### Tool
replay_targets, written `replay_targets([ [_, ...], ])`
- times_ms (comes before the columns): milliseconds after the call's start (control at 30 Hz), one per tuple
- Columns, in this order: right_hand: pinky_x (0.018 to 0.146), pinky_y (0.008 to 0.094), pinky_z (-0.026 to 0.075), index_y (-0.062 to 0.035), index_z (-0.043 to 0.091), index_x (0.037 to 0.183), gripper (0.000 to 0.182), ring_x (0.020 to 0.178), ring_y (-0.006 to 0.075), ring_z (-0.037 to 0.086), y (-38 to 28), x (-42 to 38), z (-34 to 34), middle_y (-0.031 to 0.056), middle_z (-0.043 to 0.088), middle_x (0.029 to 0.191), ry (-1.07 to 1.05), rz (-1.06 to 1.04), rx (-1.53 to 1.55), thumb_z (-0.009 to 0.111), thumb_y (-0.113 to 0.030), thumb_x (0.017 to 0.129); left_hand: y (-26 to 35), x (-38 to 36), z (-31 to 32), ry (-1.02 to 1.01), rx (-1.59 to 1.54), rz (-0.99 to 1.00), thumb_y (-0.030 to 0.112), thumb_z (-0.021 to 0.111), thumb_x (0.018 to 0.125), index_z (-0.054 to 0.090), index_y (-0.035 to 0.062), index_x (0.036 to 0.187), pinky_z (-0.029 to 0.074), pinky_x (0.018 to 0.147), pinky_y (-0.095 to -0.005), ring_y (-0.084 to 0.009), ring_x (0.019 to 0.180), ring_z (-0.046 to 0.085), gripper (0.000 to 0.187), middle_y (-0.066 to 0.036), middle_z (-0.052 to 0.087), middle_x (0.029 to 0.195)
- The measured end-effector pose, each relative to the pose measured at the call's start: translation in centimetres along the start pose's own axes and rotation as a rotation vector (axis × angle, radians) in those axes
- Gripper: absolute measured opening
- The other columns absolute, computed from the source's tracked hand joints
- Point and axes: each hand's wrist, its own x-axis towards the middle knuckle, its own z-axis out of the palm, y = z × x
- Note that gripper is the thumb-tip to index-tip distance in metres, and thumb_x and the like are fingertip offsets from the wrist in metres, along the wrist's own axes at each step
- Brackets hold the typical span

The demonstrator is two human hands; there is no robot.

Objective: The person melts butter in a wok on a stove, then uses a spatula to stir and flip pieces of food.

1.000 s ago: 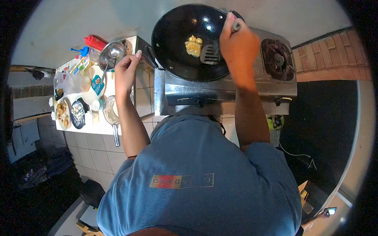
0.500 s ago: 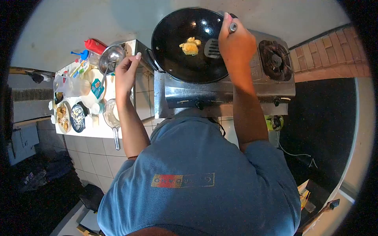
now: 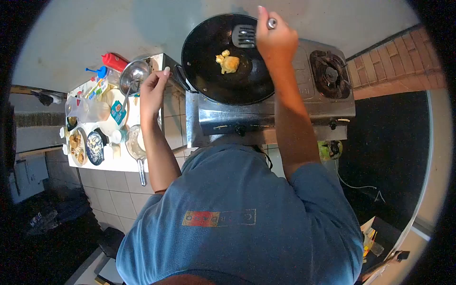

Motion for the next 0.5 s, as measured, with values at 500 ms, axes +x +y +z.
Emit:
replay_targets([
  [500, 0.049, 0.0448, 0.042, -0.0069, 0.058, 0.061, 0.033, 0.055, 0.0403, 0.054, 1.9, -0.3, -1.3, 0.0175, 0.054, 0.055, -0.114, 0.033, -0.154, 0.055, -0.030, 0.085, -0.5, 0.7, -0.2, -0.029, -0.041, -0.037, 0.025, 0.062, 0.087, 0.062, 0.0011, 0.079, 0.031, 0.056, -0.0174, -0.0020, 0.064, 0.040, 0.026, 0.007, 0.051, 0.069],
])
